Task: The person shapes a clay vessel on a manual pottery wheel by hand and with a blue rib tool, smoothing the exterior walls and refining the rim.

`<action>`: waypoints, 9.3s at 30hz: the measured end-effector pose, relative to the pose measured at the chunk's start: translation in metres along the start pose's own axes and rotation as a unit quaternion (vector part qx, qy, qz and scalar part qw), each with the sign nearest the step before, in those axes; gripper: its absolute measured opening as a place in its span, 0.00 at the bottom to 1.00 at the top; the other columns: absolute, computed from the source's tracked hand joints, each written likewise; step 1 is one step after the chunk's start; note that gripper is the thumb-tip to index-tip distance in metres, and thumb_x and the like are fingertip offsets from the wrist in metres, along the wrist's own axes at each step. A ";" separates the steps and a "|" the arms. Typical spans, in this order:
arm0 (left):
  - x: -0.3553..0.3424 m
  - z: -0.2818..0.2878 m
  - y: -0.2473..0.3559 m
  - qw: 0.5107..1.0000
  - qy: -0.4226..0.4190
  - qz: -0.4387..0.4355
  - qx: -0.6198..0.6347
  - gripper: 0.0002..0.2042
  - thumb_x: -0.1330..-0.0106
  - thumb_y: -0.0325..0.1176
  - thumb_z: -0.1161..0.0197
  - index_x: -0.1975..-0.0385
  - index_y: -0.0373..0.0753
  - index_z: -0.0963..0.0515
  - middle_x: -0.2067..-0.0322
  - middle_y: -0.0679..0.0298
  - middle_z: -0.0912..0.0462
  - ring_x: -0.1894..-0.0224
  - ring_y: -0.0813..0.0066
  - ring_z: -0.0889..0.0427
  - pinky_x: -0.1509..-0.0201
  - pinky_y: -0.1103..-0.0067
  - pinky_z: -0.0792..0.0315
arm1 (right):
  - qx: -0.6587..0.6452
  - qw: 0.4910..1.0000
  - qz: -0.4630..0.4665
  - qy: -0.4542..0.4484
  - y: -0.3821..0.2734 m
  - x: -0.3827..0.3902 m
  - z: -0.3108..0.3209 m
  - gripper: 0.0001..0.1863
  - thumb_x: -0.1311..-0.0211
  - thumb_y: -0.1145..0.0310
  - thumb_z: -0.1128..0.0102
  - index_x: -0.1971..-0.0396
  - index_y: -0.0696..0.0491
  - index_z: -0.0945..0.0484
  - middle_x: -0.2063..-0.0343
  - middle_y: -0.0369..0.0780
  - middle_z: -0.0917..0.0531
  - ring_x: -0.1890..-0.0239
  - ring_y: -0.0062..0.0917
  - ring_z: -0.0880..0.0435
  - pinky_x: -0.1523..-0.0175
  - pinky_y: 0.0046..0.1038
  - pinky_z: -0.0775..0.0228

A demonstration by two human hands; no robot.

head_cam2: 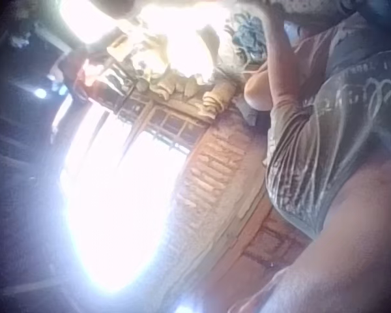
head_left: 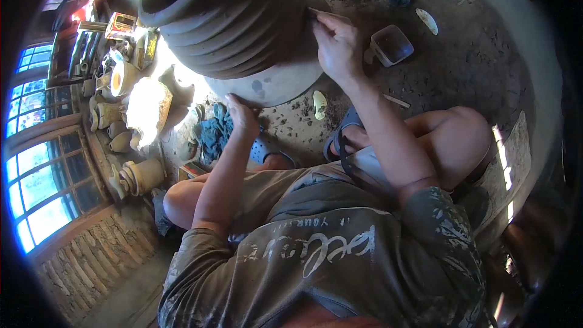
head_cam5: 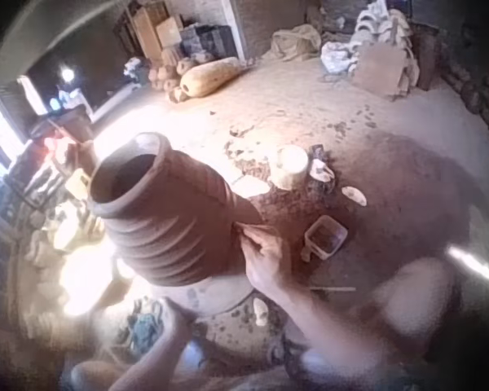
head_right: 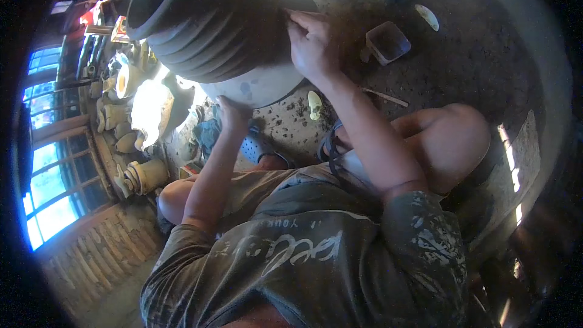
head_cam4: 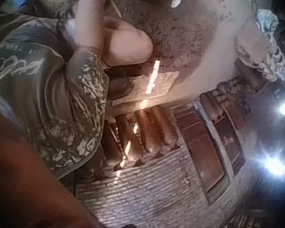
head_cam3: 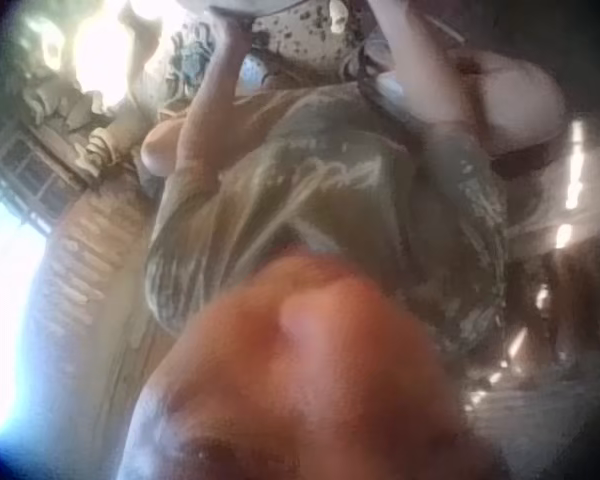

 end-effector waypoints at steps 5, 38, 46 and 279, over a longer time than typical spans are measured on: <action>0.080 -0.044 -0.050 0.995 -0.082 0.034 -0.050 0.42 0.25 0.70 0.58 0.25 0.39 0.46 0.29 0.49 0.37 0.31 0.51 0.30 0.35 0.58 0.29 | 0.100 0.991 0.073 0.051 -0.007 0.023 -0.014 0.11 0.35 0.73 0.35 0.55 0.56 0.11 0.58 0.46 0.11 0.51 0.38 0.14 0.44 0.34 0.23; 0.105 -0.067 -0.061 0.974 -0.187 0.114 -0.059 0.47 0.27 0.73 0.59 0.23 0.36 0.52 0.30 0.45 0.35 0.29 0.47 0.32 0.30 0.54 0.34 | 0.115 0.989 0.077 0.060 -0.010 0.021 -0.007 0.12 0.34 0.72 0.35 0.53 0.58 0.13 0.58 0.46 0.11 0.58 0.31 0.11 0.51 0.28 0.21; 0.018 -0.011 0.004 0.997 0.066 0.031 0.036 0.34 0.21 0.64 0.63 0.25 0.46 0.46 0.34 0.56 0.31 0.38 0.58 0.25 0.43 0.59 0.25 | 0.110 0.991 0.051 0.055 0.001 0.014 -0.009 0.13 0.32 0.70 0.35 0.53 0.59 0.13 0.58 0.44 0.10 0.61 0.25 0.12 0.55 0.25 0.22; 0.000 -0.025 -0.020 0.986 0.106 -0.059 0.118 0.39 0.24 0.63 0.55 0.27 0.37 0.48 0.41 0.37 0.26 0.37 0.42 0.25 0.31 0.55 0.33 | -0.098 0.949 -0.283 0.097 0.076 0.014 -0.059 0.15 0.24 0.67 0.56 0.46 0.47 0.21 0.53 0.36 0.14 0.55 0.27 0.18 0.60 0.28 0.27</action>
Point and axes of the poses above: each hand's wrist, its own x-axis away from the middle knuckle, its own z-axis out of the back of the hand, y = z × x, the point moved 2 cm from there along -x, towards the middle knuckle
